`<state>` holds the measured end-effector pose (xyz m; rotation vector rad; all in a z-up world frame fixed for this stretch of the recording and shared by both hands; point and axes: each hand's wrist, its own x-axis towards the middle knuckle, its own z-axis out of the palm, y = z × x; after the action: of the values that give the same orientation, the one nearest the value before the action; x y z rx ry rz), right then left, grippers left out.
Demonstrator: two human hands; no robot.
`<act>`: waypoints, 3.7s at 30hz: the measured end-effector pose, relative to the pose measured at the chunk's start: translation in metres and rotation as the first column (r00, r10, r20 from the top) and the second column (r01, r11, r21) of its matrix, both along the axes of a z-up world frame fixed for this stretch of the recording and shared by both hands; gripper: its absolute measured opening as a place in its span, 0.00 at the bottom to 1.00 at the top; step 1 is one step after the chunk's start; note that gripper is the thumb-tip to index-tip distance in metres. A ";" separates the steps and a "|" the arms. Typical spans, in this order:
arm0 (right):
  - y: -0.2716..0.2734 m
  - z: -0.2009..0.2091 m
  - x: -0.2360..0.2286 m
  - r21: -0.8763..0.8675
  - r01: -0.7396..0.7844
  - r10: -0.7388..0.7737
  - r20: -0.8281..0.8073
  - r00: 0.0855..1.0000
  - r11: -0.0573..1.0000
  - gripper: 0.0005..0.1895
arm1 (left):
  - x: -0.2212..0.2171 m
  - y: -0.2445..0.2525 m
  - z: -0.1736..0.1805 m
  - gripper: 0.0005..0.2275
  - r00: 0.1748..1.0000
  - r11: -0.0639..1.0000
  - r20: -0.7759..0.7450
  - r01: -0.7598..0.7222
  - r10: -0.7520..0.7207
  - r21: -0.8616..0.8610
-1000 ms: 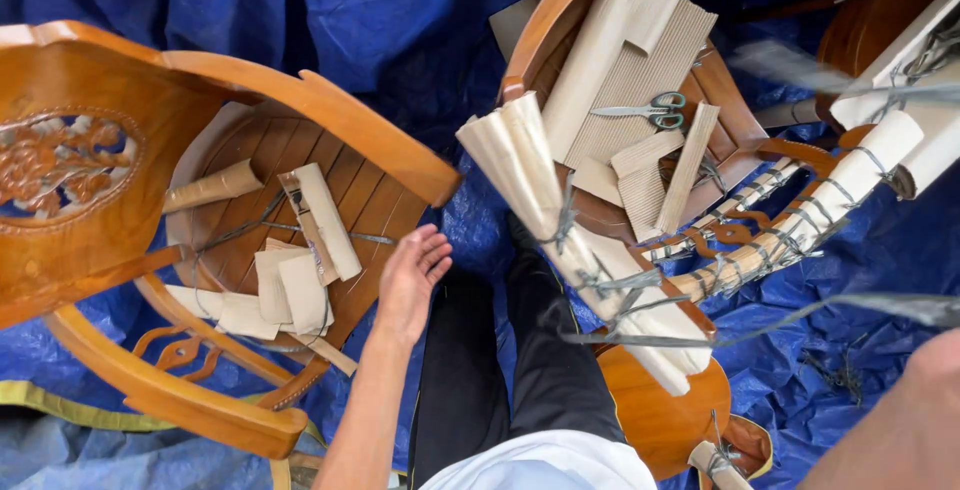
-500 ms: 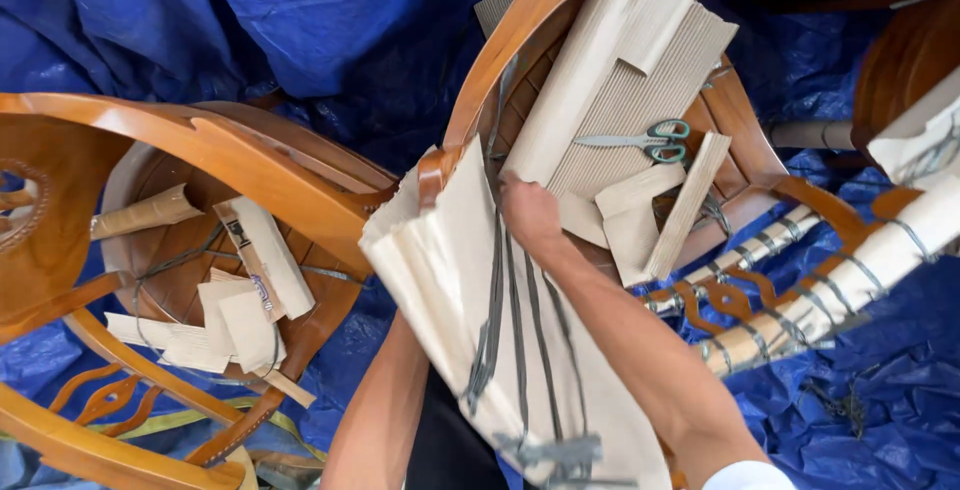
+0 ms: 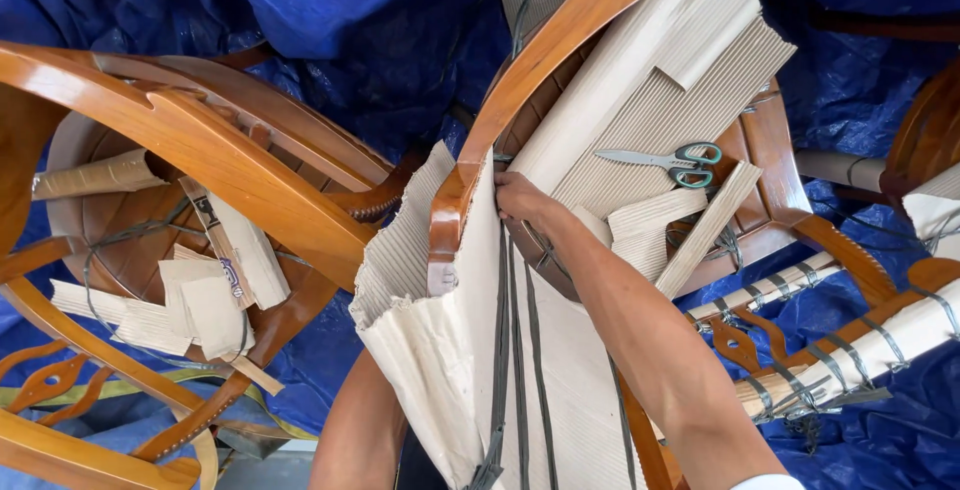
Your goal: Secure wooden furniture components by wrapping them in protective paper and tying them with plastic straps.
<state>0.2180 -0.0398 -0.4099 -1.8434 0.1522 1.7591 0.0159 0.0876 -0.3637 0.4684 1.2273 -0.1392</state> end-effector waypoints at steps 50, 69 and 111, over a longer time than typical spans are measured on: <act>-0.005 0.055 -0.006 -0.001 0.056 -0.056 0.092 0.994 0.998 0.20 | 0.014 -0.038 0.033 0.17 0.965 0.953 0.014 -0.256 0.262 -0.163; -0.046 0.346 0.005 0.438 0.635 -0.690 -0.044 0.722 0.636 0.21 | -0.035 -0.010 0.129 0.07 0.924 0.926 0.259 -0.332 0.281 0.181; 0.008 0.432 -0.046 0.384 -0.508 -0.148 0.884 0.445 0.771 0.09 | 0.030 -0.030 0.367 0.06 0.923 0.192 0.035 0.042 -0.383 0.980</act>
<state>0.1715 -0.0316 0.0222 -2.0155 -0.9943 0.5444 0.0457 0.0572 0.0035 1.7715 0.7957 0.5326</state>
